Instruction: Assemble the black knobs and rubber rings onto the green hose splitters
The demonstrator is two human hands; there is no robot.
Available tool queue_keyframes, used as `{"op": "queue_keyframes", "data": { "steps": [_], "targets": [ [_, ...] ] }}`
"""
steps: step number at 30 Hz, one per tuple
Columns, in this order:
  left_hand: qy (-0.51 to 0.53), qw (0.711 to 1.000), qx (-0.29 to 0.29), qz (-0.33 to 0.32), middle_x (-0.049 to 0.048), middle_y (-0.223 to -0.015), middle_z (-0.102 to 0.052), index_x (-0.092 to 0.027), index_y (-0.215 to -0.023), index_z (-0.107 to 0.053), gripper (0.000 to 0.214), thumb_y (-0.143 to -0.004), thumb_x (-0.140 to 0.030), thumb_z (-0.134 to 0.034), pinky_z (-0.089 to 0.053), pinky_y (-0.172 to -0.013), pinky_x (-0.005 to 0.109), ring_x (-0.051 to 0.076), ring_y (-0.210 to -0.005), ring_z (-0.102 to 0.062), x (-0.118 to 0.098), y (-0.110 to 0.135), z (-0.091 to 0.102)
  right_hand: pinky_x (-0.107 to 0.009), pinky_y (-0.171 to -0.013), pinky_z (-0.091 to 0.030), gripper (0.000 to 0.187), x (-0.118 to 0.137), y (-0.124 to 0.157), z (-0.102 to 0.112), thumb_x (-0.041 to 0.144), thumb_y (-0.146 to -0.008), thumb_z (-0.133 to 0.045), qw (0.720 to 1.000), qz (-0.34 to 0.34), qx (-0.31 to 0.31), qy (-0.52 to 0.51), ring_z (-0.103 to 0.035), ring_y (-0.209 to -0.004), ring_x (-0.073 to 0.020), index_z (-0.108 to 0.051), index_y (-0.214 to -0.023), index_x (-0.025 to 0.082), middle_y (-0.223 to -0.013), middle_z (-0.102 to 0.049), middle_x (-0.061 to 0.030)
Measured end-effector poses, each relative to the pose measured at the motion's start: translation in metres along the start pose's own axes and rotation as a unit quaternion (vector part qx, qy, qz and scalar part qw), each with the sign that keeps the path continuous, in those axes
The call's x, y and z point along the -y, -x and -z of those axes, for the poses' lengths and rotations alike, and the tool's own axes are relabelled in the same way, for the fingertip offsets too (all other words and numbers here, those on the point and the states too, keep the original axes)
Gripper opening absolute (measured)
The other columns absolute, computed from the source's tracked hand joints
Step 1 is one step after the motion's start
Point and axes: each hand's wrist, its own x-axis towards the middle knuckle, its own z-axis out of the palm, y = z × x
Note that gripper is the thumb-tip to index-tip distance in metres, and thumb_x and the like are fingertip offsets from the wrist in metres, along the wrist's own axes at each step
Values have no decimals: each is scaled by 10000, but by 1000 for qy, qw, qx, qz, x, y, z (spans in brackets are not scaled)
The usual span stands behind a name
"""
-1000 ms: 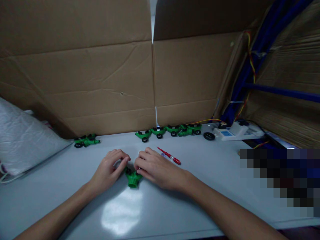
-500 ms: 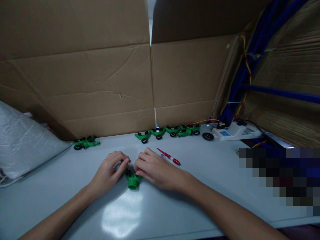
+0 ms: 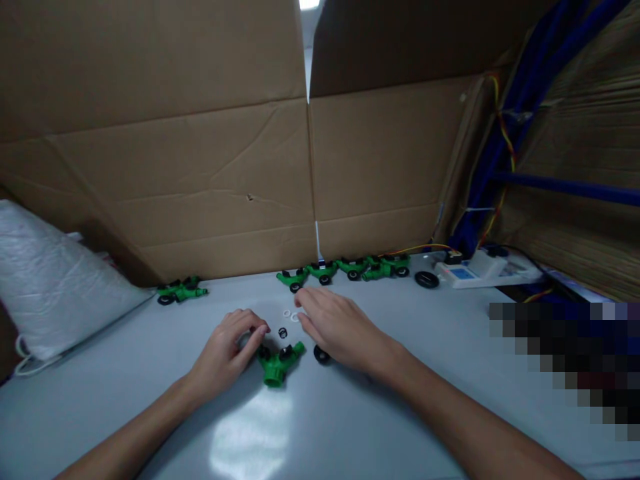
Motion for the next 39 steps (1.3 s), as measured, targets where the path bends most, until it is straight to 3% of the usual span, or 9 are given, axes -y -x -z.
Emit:
{"op": "queue_keyframes", "data": {
  "steps": [4,10,18,30,34,37,39],
  "targets": [
    [22,999,18,-19,49,-950,-706,-225,-995,-675,219,-1106,-327,-516,-462,-898,415,232,-935,-631,-3,1,1,-341,-684,-455,184,-17,-1,1,282,-1102,-465,986,-103,55,120,-729,-849,-259,-610,-1171,192,-1021,-772,-98],
    [62,995,58,-54,53,-1060,-725,-260,-1107,-690,122,-1076,-301,-579,-469,-942,436,238,-1007,-642,-14,4,4,-357,-699,-485,273,-19,1,-2,328,-1100,-491,961,-154,137,184,-775,-918,-315,-624,-1266,157,-1070,-800,-157],
    [56,994,71,-63,64,-1111,-725,-265,-1187,-679,162,-1043,-331,-646,-460,-963,454,252,-1044,-638,-21,5,1,-381,-720,-511,228,-14,4,-8,225,-1051,-522,967,-128,152,158,-777,-983,-336,-610,-1249,153,-1187,-774,-154],
    [64,997,33,-7,16,-1008,-761,-234,-1061,-700,90,-1016,-312,-695,-436,-968,409,220,-995,-689,-24,8,-17,-425,-844,-533,321,-21,9,-4,270,-1021,-606,968,-118,193,106,-748,-1076,-361,-655,-1322,168,-1236,-759,-193],
    [81,996,31,-2,4,-1005,-775,-228,-1042,-705,80,-1016,-304,-702,-426,-993,397,205,-986,-695,-24,9,-19,-393,-788,-513,218,-21,5,-1,291,-1059,-553,980,-125,138,69,-756,-967,-336,-632,-1223,169,-1078,-782,-164],
    [89,995,37,2,-3,-990,-779,-225,-1024,-709,70,-1009,-293,-712,-423,-994,385,199,-967,-686,-25,8,-19,-372,-745,-508,165,-17,-2,3,335,-1090,-515,990,-134,7,-37,-733,-859,-285,-584,-1141,194,-947,-757,-111],
    [96,994,42,8,-10,-992,-780,-229,-1026,-715,64,-1007,-290,-718,-423,-994,372,194,-971,-677,-26,8,-18,-347,-717,-521,169,-10,-5,3,380,-1099,-518,974,-132,-102,-155,-711,-825,-239,-549,-1125,216,-943,-734,-79]
  ]
}}
